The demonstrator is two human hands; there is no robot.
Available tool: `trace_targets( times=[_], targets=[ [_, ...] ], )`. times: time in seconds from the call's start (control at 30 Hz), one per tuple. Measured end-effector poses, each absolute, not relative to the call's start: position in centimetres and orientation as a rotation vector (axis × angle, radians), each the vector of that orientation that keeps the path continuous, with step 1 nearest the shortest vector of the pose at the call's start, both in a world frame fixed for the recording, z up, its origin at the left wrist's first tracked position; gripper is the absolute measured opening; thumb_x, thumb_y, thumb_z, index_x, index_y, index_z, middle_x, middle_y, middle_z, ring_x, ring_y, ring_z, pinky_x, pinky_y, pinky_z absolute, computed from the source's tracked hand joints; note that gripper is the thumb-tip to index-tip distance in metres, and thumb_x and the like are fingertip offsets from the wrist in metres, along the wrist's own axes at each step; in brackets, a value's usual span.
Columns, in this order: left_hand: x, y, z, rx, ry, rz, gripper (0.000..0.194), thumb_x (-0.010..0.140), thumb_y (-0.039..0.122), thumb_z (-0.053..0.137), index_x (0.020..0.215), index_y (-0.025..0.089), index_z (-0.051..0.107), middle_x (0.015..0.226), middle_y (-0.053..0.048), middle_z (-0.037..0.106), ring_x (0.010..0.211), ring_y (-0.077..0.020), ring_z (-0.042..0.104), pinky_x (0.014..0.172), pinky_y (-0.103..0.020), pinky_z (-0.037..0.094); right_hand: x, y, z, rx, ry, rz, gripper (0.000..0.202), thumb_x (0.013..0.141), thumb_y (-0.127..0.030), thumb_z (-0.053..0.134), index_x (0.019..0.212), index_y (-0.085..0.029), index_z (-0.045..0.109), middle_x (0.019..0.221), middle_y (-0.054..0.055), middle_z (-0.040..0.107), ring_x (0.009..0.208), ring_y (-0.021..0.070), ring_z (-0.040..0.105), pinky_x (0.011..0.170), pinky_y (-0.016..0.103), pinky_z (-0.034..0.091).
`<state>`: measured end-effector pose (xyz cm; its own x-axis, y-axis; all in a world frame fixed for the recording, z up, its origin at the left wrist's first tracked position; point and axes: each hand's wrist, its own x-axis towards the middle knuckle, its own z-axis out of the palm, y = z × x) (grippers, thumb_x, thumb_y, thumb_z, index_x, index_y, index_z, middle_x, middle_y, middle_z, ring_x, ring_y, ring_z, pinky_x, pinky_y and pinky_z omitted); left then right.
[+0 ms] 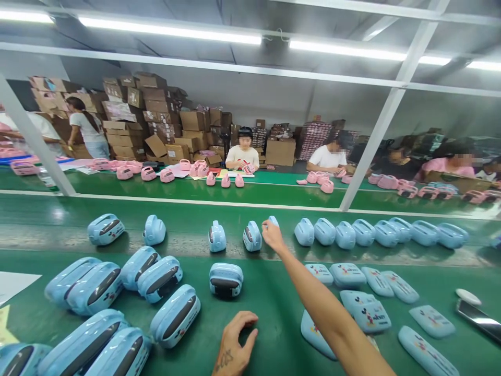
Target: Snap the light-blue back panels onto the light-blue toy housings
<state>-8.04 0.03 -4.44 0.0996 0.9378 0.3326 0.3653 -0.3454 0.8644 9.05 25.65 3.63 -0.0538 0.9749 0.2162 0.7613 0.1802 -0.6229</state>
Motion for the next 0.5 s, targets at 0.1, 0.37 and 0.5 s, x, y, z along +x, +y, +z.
trace_targets(
  times=[0.1, 0.37, 0.5],
  targets=[
    [-8.0, 0.1, -4.2, 1.782, 1.28, 1.201, 0.014, 0.083, 0.024, 0.066, 0.093, 0.025, 0.076, 0.093, -0.008, 0.077, 0.086, -0.0244, 0.074, 0.081, -0.032, 0.06, 12.7, 26.3, 5.0, -1.602, -2.021, 0.316, 0.035, 0.092, -0.006, 0.057, 0.122, -0.021, 0.065, 0.152, 0.012, 0.046, 0.141, 0.0291, 0.041, 0.112, 0.048, 0.04],
    [-8.1, 0.4, -4.2, 1.535, 1.287, 1.173, 0.014, 0.078, 0.036, 0.074, 0.086, 0.026, 0.08, 0.092, -0.009, 0.078, 0.086, -0.0272, 0.073, 0.085, -0.036, 0.059, 17.1, 23.4, 7.8, -1.513, -2.341, 0.239, 0.022, 0.089, -0.005, 0.057, 0.102, -0.017, 0.07, 0.128, 0.012, 0.068, 0.134, 0.0277, 0.051, 0.104, 0.038, 0.041],
    [-7.4, 1.8, -4.6, 1.036, 1.194, 1.235, 0.045, 0.065, 0.047, 0.085, 0.104, 0.024, 0.079, 0.113, -0.012, 0.077, 0.106, -0.0344, 0.07, 0.096, -0.044, 0.056, 18.0, 17.8, 8.5, -1.562, -2.272, 0.303, 0.019, 0.096, -0.029, 0.057, 0.102, -0.017, 0.072, 0.102, 0.012, 0.076, 0.102, 0.0287, 0.069, 0.084, 0.035, 0.049]
  ],
)
